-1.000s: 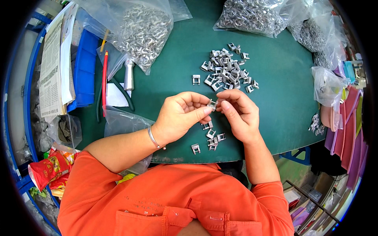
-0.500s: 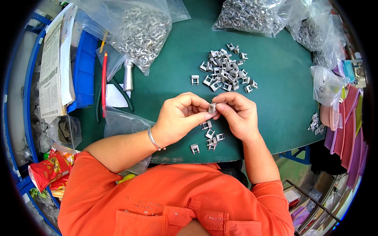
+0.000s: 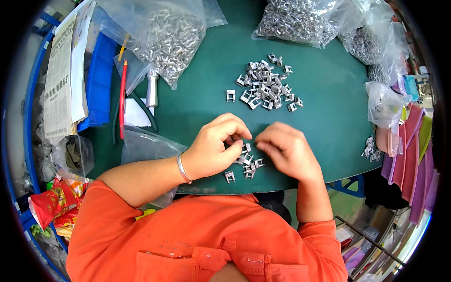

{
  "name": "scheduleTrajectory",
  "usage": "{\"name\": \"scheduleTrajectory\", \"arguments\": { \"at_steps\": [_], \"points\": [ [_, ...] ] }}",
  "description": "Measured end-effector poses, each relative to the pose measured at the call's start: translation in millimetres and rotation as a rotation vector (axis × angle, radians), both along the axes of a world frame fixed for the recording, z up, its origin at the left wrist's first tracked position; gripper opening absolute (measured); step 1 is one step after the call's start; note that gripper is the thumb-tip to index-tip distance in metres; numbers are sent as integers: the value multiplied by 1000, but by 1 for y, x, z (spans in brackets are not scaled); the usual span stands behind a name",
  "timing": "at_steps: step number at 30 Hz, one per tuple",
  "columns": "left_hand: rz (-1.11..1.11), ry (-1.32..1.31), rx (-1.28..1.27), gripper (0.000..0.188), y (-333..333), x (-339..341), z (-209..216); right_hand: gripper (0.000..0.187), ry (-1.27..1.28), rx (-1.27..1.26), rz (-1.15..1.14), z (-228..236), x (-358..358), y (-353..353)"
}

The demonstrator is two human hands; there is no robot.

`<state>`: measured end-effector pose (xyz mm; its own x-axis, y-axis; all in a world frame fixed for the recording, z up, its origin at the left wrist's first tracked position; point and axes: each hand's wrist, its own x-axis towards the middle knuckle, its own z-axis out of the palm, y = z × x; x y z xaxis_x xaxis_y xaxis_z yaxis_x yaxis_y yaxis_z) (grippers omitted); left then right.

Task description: The person assembles small metal hardware components by hand on a green workbench. They first connect curved hooks to rectangular frames, then open a plastic bag to pour out more frames and continue assembling them one by one.

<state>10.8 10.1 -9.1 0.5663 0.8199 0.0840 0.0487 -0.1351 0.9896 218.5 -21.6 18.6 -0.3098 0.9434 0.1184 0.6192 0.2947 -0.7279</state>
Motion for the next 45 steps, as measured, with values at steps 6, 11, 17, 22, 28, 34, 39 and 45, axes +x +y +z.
{"name": "scheduleTrajectory", "arguments": {
  "at_steps": [6, 11, 17, 22, 28, 34, 39, 45],
  "points": [
    [-27, 33, 39, 15, 3, 0, 2, 17, -264, 281, -299, -14, -6, 19],
    [0, 8, -77, 20, 3, -1, -1, 19, -197, 281, -236, -22, -3, 13],
    [15, -151, -367, 26, 1, 2, -5, 25, 497, 50, -219, -30, -11, 4],
    [-45, -148, -379, 30, 2, 0, -7, 31, 594, 5, -117, -30, -16, 2],
    [12, -390, -547, 24, 0, 7, -6, 35, 668, 27, -116, -28, -18, 1],
    [-11, -349, -621, 23, 7, 1, -6, 24, 540, 71, -34, -27, -11, 4],
    [18, -356, -576, 20, 6, 1, -5, 25, 468, 134, 35, -30, -5, 6],
    [3, -400, -620, 18, 6, 1, -7, 28, 920, -113, -104, -29, -14, -4]
  ]
}}
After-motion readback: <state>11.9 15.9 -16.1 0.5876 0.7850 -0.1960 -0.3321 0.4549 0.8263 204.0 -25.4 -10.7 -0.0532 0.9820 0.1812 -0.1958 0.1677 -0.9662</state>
